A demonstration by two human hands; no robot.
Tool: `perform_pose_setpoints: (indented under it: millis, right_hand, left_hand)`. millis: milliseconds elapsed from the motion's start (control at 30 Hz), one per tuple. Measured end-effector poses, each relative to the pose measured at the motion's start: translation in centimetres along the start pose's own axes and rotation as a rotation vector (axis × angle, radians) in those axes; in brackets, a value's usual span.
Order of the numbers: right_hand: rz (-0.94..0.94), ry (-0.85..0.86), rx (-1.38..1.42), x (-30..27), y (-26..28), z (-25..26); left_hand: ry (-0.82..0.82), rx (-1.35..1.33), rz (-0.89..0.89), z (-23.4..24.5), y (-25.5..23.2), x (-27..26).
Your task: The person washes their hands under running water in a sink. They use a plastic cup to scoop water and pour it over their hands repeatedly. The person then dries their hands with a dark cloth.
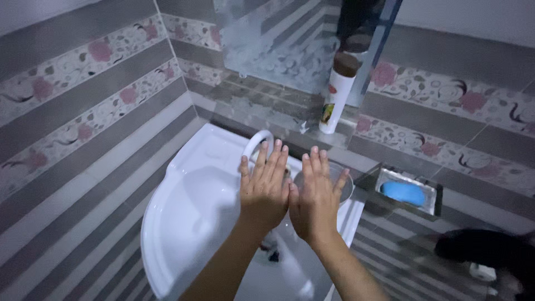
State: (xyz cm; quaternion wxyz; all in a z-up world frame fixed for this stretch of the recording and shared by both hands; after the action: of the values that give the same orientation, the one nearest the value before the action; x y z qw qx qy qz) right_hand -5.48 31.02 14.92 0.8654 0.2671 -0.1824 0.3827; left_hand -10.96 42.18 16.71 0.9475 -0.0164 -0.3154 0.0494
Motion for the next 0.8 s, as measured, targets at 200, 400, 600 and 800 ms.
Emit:
perform_pose_setpoints:
  millis: [200,400,600,800]
  right_hand:
    - [-0.025,-0.064,-0.033,4.0,-2.2,0.7]
    - [0.007,-0.236,-0.01,7.1,-6.0,1.2]
    - [0.03,-0.266,0.046,10.0,-8.5,1.9]
    - [-0.079,-0.26,0.197,11.8,-8.7,2.2]
  left_hand:
    - [-0.053,-0.073,-0.033,-0.9,-0.1,3.6]
    - [-0.089,-0.148,-0.074,-1.6,-1.2,7.0]
    - [-0.104,-0.086,-0.063,-3.6,-1.9,9.6]
    - [-0.028,-0.151,-0.085,-4.4,-1.6,10.5]
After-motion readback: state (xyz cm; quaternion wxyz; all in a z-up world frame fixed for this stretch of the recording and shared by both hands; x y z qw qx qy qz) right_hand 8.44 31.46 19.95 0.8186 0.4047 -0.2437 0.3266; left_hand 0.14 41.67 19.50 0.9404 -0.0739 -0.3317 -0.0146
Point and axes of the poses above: each hand's wrist, its own x-axis towards the middle knuckle, its own z-axis out of the back of the hand, y = z × x, the point moved 3 cm from there along x, towards the middle knuckle, and after that the axes turned 13 degrees about y, right-handed, at the moved point
